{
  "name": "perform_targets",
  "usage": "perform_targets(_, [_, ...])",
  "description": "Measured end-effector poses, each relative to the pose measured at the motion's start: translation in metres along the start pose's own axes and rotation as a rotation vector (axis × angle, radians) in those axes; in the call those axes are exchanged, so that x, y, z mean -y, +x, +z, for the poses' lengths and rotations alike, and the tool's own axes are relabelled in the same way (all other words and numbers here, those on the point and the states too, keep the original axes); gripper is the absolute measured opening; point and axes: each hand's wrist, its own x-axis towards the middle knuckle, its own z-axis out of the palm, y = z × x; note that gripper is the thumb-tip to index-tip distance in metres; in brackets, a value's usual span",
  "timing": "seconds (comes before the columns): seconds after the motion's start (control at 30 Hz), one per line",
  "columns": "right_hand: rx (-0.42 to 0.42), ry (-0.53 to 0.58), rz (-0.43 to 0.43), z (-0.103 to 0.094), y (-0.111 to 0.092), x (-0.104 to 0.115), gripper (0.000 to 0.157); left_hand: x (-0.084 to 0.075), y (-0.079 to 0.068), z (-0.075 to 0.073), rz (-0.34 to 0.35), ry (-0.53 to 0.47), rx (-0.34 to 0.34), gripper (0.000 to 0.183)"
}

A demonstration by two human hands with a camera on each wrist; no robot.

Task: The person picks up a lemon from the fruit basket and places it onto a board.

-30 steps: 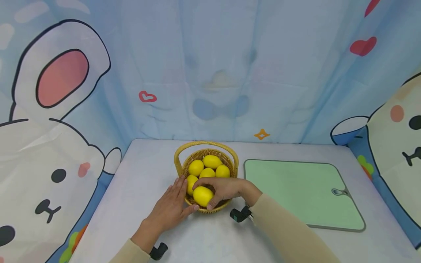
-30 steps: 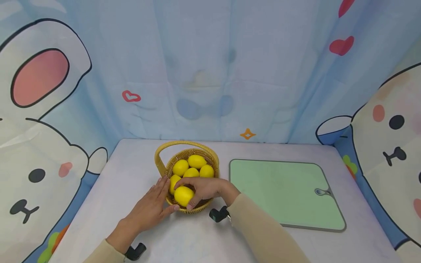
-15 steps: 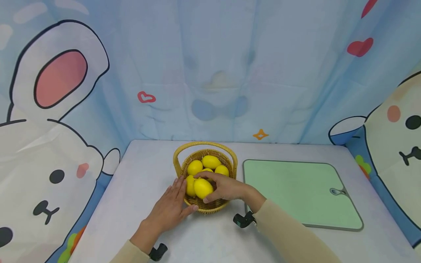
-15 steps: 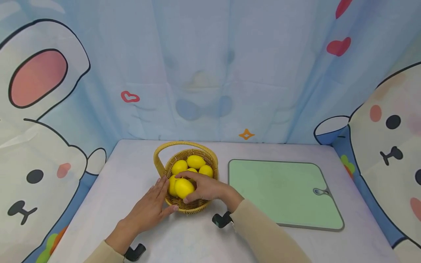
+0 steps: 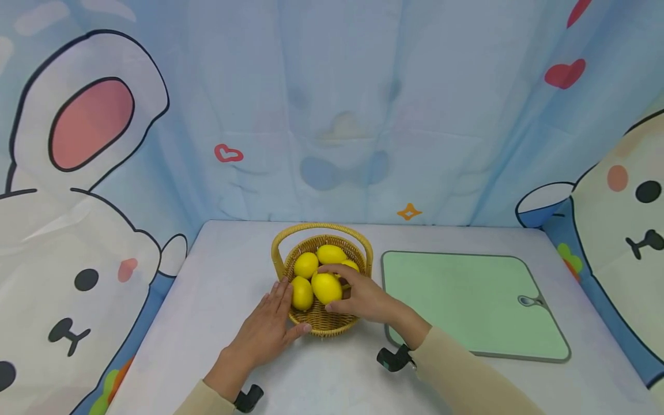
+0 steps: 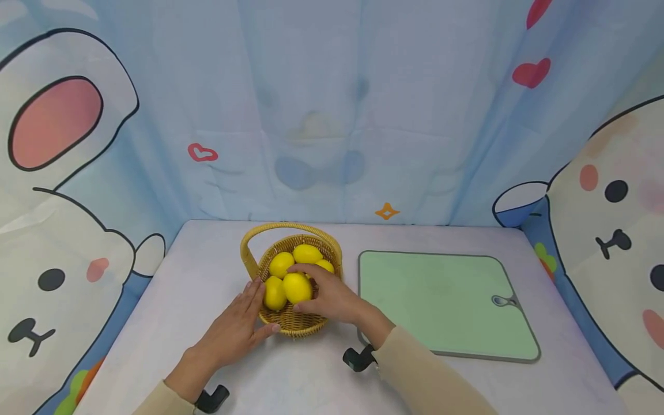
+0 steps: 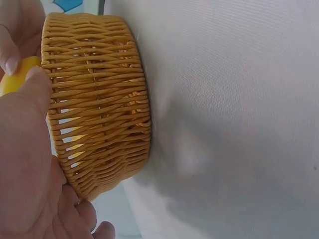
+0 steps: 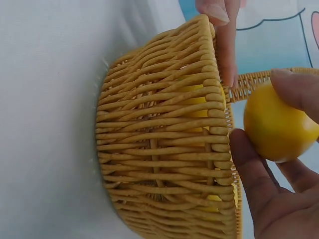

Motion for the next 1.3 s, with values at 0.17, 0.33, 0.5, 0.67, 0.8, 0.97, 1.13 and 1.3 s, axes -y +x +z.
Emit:
perform_targets(0.17, [-0.066, -0.007, -0.027, -0.005, -0.011, 0.004, 0.068, 0.000, 0.001, 0.000, -0.001, 0.005, 0.003, 0.099])
perform_targets(0.33, [-0.093, -0.001, -0.078, -0.012, -0.024, 0.005, 0.068, 0.001, 0.002, 0.000, -0.001, 0.024, -0.007, 0.100])
perform_targets(0.5, [-0.129, -0.007, -0.097, -0.024, -0.040, 0.006, 0.069, 0.001, 0.004, 0.001, -0.005, 0.029, -0.014, 0.100])
perform_targets(0.67, [-0.175, 0.003, -0.080, -0.041, -0.059, 0.006, 0.071, 0.000, 0.005, 0.003, 0.001, 0.023, -0.024, 0.100])
perform_targets(0.8, [-0.232, -0.012, -0.092, -0.056, -0.073, 0.001, 0.073, 0.000, 0.005, 0.005, 0.002, 0.018, -0.026, 0.100])
perform_targets(0.97, [-0.354, -0.055, -0.044, -0.079, -0.083, -0.009, 0.073, -0.001, 0.006, 0.006, -0.005, 0.009, -0.024, 0.101])
perform_targets(1.13, [-0.447, -0.110, 0.081, -0.100, -0.088, -0.031, 0.071, -0.002, 0.005, 0.006, -0.011, 0.004, -0.022, 0.101])
perform_targets(1.3, [-0.472, -0.147, 0.174, -0.112, -0.091, -0.060, 0.072, -0.003, 0.006, 0.006, -0.005, 0.008, -0.028, 0.099])
